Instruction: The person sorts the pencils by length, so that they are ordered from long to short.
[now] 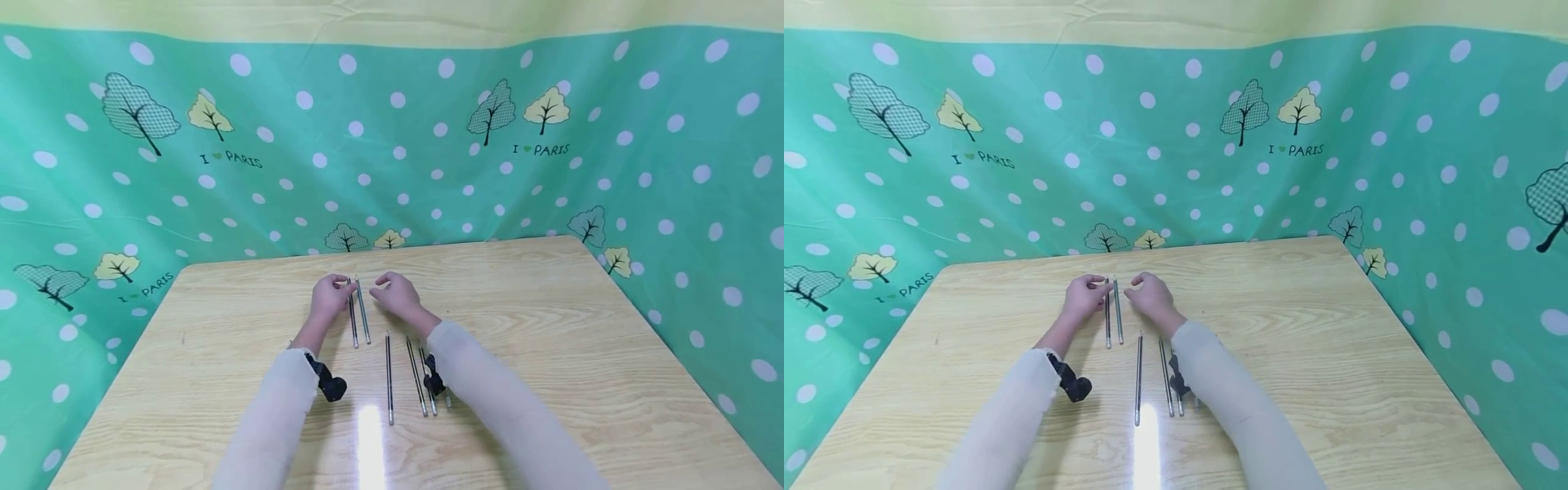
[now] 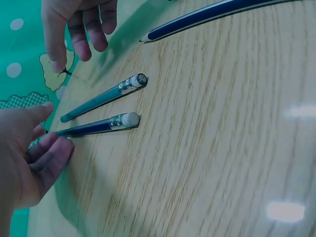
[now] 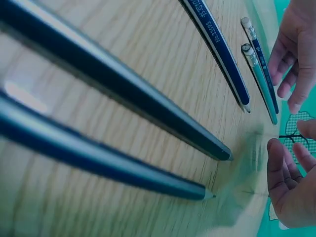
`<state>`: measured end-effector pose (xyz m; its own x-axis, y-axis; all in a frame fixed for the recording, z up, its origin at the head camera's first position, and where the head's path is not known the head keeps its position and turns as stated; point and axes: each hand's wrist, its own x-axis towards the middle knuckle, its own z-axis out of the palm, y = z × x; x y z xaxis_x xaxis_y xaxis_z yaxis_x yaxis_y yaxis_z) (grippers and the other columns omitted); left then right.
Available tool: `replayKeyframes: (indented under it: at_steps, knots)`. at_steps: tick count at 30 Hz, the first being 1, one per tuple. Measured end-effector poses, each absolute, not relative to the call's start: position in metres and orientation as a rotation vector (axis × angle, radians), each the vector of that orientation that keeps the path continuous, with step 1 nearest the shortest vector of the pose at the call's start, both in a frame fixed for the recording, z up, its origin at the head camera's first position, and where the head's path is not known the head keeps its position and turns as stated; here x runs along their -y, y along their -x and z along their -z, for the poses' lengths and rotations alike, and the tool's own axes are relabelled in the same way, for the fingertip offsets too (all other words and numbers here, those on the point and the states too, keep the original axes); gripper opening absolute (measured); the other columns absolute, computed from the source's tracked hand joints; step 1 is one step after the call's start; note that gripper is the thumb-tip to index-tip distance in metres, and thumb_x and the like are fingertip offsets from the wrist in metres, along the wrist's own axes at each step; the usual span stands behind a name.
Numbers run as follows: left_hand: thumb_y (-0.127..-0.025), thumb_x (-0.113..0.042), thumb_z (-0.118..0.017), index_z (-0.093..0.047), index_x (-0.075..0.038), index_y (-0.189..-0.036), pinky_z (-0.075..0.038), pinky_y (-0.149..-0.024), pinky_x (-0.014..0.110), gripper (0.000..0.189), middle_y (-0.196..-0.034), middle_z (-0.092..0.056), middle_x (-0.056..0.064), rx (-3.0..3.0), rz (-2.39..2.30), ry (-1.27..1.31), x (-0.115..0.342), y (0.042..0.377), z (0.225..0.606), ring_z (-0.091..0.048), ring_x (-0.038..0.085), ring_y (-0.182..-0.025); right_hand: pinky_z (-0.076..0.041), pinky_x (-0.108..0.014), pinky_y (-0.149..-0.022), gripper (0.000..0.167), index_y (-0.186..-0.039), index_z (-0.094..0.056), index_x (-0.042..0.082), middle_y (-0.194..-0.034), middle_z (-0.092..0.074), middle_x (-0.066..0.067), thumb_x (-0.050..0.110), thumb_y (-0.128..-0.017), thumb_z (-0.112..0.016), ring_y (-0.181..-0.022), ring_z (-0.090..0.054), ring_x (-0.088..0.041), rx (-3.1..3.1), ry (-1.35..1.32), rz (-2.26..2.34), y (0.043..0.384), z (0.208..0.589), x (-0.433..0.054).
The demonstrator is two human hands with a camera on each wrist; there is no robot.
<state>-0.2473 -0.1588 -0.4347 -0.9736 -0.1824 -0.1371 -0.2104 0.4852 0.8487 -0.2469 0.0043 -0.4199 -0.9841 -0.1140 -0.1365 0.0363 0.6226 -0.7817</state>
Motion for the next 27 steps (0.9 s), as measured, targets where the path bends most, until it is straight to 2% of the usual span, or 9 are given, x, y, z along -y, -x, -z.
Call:
replayKeyframes:
  at_steps: [5, 11, 16, 21, 24, 27]
  knots:
    - [-0.088, -0.028, -0.064, -0.054, -0.005, -0.126, -0.055, -0.063, 0.025, 0.045, -0.108, -0.059, 0.015, -2.695, -1.489, 0.294, 0.159, 0.242, 0.430, -0.062, 0.021, -0.078, -0.045, -0.022, -0.048, 0.033, -0.115, -0.058, 0.013, -0.074, -0.060, -0.002, 0.031, -0.088, -0.063, -0.058, -0.055, -0.015, -2.631, 0.117, 1.314, 0.242, 0.416, -0.012]
    - [-0.088, -0.030, -0.064, -0.053, -0.005, -0.127, -0.055, -0.067, 0.026, 0.047, -0.109, -0.058, 0.015, -2.707, -1.451, 0.227, 0.160, 0.234, 0.422, -0.061, 0.024, -0.087, -0.044, -0.022, -0.046, 0.035, -0.116, -0.057, 0.012, -0.071, -0.059, -0.004, 0.031, -0.088, -0.063, -0.062, -0.060, -0.024, -2.594, 0.158, 1.354, 0.239, 0.412, -0.021]
    - [-0.088, -0.031, -0.065, -0.053, -0.005, -0.127, -0.054, -0.069, 0.027, 0.048, -0.111, -0.059, 0.015, -2.731, -1.420, 0.193, 0.162, 0.231, 0.415, -0.061, 0.025, -0.091, -0.046, -0.023, -0.046, 0.035, -0.117, -0.056, 0.010, -0.071, -0.061, -0.008, 0.029, -0.089, -0.063, -0.062, -0.060, -0.026, -2.551, 0.180, 1.377, 0.239, 0.409, -0.028]
    - [-0.088, -0.032, -0.064, -0.054, -0.006, -0.127, -0.052, -0.067, 0.026, 0.049, -0.110, -0.060, 0.014, -2.743, -1.390, 0.170, 0.164, 0.229, 0.413, -0.060, 0.023, -0.089, -0.053, -0.032, -0.054, 0.035, -0.118, -0.056, 0.011, -0.083, -0.064, -0.015, 0.030, -0.089, -0.062, -0.069, -0.062, -0.030, -2.551, 0.188, 1.378, 0.239, 0.407, -0.035]
    - [-0.088, -0.033, -0.065, -0.054, -0.006, -0.127, -0.051, -0.064, 0.025, 0.049, -0.110, -0.060, 0.014, -2.726, -1.374, 0.167, 0.165, 0.226, 0.415, -0.061, 0.022, -0.086, -0.055, -0.037, -0.059, 0.034, -0.117, -0.056, 0.012, -0.087, -0.064, -0.015, 0.031, -0.089, -0.062, -0.072, -0.063, -0.031, -2.546, 0.176, 1.372, 0.237, 0.407, -0.037]
    - [-0.087, -0.033, -0.065, -0.054, -0.005, -0.126, -0.050, -0.063, 0.024, 0.049, -0.109, -0.061, 0.014, -2.727, -1.363, 0.160, 0.166, 0.223, 0.417, -0.061, 0.022, -0.085, -0.055, -0.037, -0.058, 0.034, -0.117, -0.057, 0.012, -0.082, -0.063, -0.011, 0.031, -0.089, -0.063, -0.072, -0.063, -0.031, -2.550, 0.188, 1.365, 0.234, 0.405, -0.039]
